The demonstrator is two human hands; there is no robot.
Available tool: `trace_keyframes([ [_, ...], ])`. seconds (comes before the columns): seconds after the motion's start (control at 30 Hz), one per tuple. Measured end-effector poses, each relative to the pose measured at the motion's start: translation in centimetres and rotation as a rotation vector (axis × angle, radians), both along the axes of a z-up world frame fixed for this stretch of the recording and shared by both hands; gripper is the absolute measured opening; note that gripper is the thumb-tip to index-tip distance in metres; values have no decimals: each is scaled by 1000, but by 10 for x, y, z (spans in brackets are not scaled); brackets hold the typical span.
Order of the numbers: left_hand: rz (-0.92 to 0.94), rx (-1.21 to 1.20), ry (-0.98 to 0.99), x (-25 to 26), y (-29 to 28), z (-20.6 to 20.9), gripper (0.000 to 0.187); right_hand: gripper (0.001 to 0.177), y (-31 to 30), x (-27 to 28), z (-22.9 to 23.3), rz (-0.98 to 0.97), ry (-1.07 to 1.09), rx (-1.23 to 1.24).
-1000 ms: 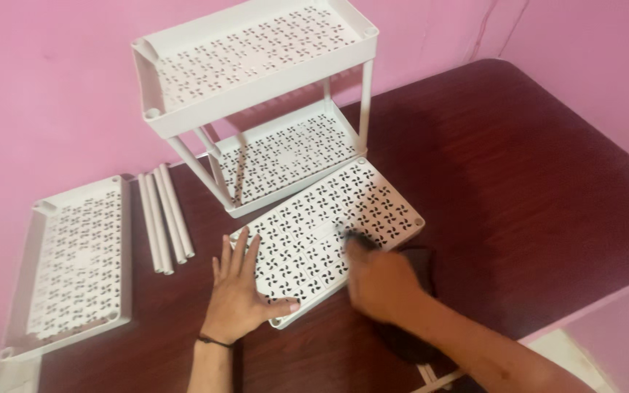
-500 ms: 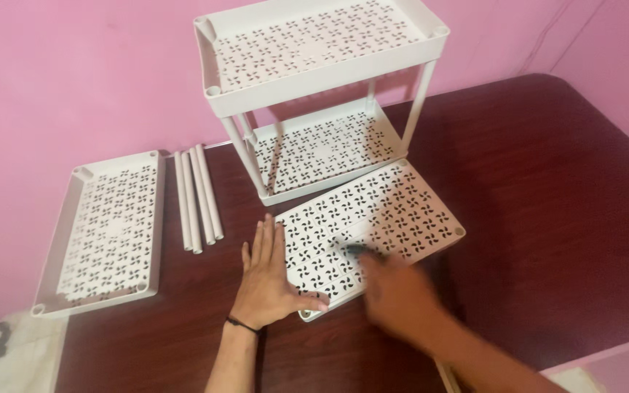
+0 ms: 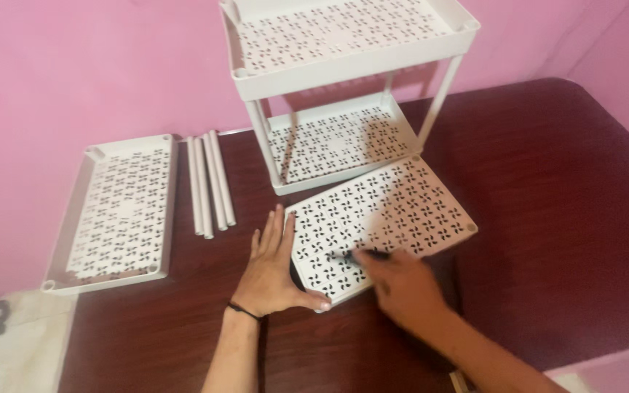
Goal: The person wipes white perforated plastic shelves with a cloth, then inserts white cylindrical legs into the shelf corners. The person handles multiple shelf trays and leg pieces on a wooden table.
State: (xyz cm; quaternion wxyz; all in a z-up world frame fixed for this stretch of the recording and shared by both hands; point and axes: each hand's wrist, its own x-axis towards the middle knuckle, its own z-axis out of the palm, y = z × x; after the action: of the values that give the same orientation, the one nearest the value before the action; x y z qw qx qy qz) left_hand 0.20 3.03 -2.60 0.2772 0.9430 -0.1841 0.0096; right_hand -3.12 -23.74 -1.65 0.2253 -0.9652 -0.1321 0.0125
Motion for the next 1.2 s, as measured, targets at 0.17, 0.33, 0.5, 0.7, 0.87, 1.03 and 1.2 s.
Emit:
trace_keyframes([
  [0.17, 1, -45, 7, 0, 3, 1, 176, 23, 22, 18, 16, 386, -159, 85],
  [0.33, 40, -61, 61, -2, 4, 1, 173, 22, 32, 44, 15, 617, -222, 278],
  [0.5, 26, -45, 44, -1, 2, 11, 170, 21, 54, 52, 9, 681, -511, 325],
  [0.7, 62, -39, 112, 1, -2, 9, 169, 14, 18, 73, 16, 590, -492, 255],
  [0.87, 43, -64, 51, 1, -2, 9, 169, 18, 37, 59, 10, 494, -427, 216],
  [1.03, 35, -85, 47, -1, 1, 7, 167, 17, 51, 60, 0, 558, -425, 252],
  [1.2, 42, -77, 73, 1, -1, 10, 169, 10, 22, 81, 8, 546, -357, 116],
])
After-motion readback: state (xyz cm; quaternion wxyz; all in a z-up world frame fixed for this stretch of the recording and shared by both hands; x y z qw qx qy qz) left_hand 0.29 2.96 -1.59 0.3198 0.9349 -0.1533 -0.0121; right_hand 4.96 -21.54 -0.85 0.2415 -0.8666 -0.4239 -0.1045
